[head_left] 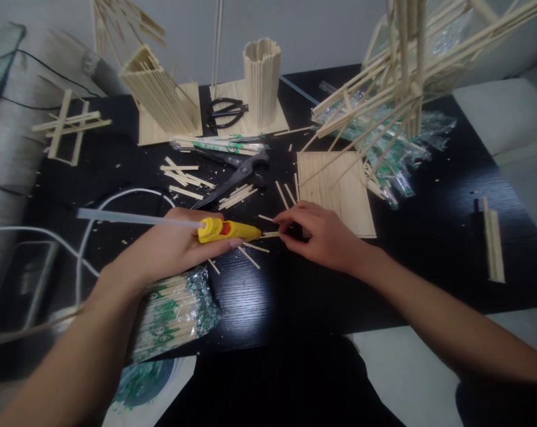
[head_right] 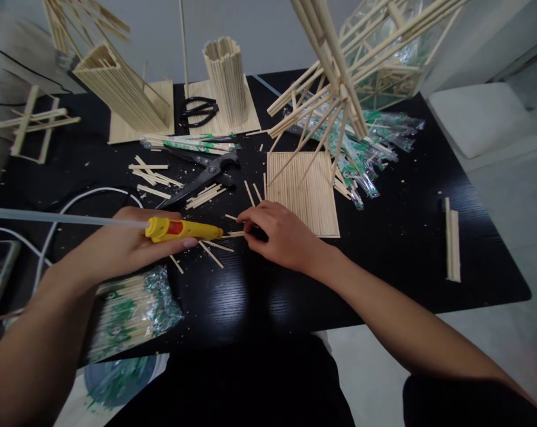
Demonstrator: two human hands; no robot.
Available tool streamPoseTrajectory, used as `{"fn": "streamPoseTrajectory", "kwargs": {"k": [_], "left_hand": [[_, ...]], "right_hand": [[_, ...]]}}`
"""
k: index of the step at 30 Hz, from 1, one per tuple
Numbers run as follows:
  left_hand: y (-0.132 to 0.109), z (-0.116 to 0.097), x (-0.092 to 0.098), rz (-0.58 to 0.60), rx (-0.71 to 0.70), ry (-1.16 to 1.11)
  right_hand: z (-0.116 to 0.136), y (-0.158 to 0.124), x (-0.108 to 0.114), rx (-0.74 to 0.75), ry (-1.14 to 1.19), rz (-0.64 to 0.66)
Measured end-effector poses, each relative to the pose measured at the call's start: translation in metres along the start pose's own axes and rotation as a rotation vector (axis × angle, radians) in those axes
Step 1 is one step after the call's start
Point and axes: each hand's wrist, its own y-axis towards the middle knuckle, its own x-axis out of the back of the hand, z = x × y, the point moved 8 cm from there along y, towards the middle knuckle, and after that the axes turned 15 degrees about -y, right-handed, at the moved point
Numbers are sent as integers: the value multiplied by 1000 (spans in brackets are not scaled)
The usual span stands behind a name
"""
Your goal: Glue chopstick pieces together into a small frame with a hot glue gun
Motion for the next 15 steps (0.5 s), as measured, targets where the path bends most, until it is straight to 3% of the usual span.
{"fn": "streamPoseTrajectory", "kwargs": {"k": [3, 11, 15], "left_hand": [[-1, 1, 3, -1, 5, 10], [4, -1, -14, -8, 38, -34], [4, -1, -14, -11, 47, -43]], "right_hand": [[0, 0, 1, 1, 3, -2], [0, 0, 2, -12, -5, -8], [0, 0, 1, -29, 2, -1]]}}
